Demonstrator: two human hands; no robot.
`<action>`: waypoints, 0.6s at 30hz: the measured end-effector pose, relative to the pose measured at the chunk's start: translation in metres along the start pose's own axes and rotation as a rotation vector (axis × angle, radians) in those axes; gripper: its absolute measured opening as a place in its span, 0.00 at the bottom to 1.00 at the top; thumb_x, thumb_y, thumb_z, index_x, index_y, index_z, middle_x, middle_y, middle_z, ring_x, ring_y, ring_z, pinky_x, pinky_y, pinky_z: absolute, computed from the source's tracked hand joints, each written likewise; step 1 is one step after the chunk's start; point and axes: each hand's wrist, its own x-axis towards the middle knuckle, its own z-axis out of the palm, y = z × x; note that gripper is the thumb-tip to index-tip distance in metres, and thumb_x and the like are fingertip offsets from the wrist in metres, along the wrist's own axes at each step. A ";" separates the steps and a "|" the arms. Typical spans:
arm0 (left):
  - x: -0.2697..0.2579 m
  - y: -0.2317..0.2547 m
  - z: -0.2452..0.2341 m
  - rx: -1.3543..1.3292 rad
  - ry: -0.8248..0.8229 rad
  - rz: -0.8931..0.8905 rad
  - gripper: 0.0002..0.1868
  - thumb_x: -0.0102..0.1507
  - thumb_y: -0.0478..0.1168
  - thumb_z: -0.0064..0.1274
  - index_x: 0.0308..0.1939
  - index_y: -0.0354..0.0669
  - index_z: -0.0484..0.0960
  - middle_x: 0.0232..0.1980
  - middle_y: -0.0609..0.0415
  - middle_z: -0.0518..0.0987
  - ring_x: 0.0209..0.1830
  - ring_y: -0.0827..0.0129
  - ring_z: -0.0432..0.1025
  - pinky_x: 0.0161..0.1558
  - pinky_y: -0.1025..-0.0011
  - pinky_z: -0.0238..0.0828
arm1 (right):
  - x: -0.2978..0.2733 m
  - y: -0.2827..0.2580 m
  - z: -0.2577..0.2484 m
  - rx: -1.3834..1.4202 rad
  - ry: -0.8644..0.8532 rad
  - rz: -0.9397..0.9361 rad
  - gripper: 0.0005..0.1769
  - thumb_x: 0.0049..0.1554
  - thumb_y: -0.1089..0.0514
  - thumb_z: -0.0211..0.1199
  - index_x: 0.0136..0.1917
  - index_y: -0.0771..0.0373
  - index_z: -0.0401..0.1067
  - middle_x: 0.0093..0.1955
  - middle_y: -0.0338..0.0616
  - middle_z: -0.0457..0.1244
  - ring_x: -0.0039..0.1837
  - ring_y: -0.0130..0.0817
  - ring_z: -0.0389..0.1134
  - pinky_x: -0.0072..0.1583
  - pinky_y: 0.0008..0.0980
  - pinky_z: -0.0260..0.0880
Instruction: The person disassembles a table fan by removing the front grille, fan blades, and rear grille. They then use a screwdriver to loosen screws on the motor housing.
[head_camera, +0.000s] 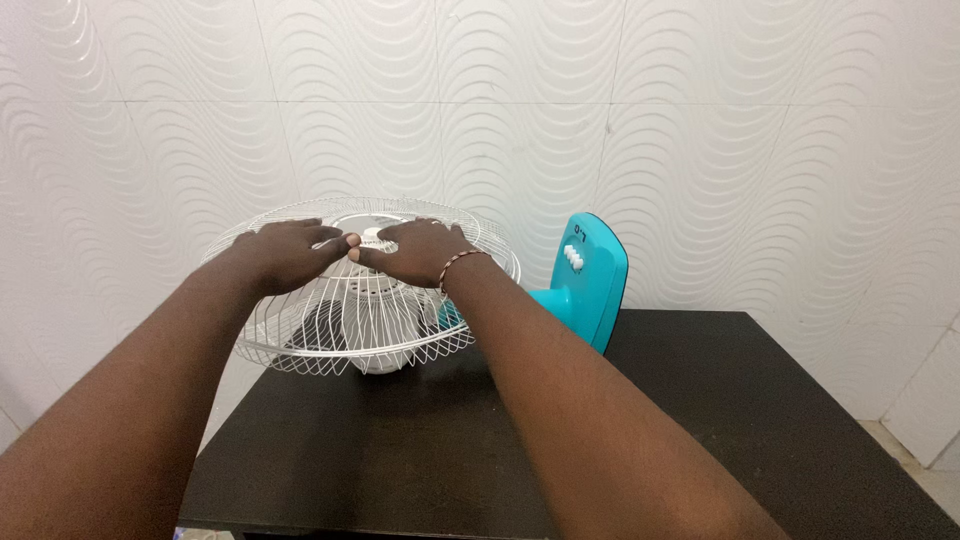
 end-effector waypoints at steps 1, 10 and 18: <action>-0.001 0.001 -0.001 0.004 0.001 -0.010 0.45 0.63 0.79 0.18 0.74 0.68 0.69 0.81 0.56 0.60 0.82 0.51 0.53 0.77 0.38 0.49 | -0.001 0.000 0.000 0.003 0.007 -0.003 0.57 0.48 0.12 0.37 0.76 0.47 0.64 0.77 0.43 0.58 0.81 0.46 0.51 0.77 0.64 0.44; -0.005 0.001 -0.001 0.002 0.017 -0.010 0.43 0.63 0.78 0.19 0.74 0.70 0.68 0.81 0.58 0.59 0.82 0.52 0.52 0.76 0.37 0.49 | -0.005 -0.002 -0.005 0.006 -0.009 0.007 0.56 0.49 0.13 0.37 0.76 0.48 0.63 0.77 0.41 0.58 0.82 0.44 0.50 0.77 0.64 0.44; -0.008 -0.016 0.005 -0.108 0.166 -0.087 0.43 0.64 0.77 0.20 0.75 0.66 0.65 0.82 0.57 0.56 0.81 0.51 0.49 0.75 0.35 0.42 | -0.005 0.002 -0.002 0.020 0.044 -0.014 0.55 0.49 0.13 0.38 0.76 0.48 0.61 0.79 0.41 0.54 0.82 0.46 0.47 0.77 0.66 0.40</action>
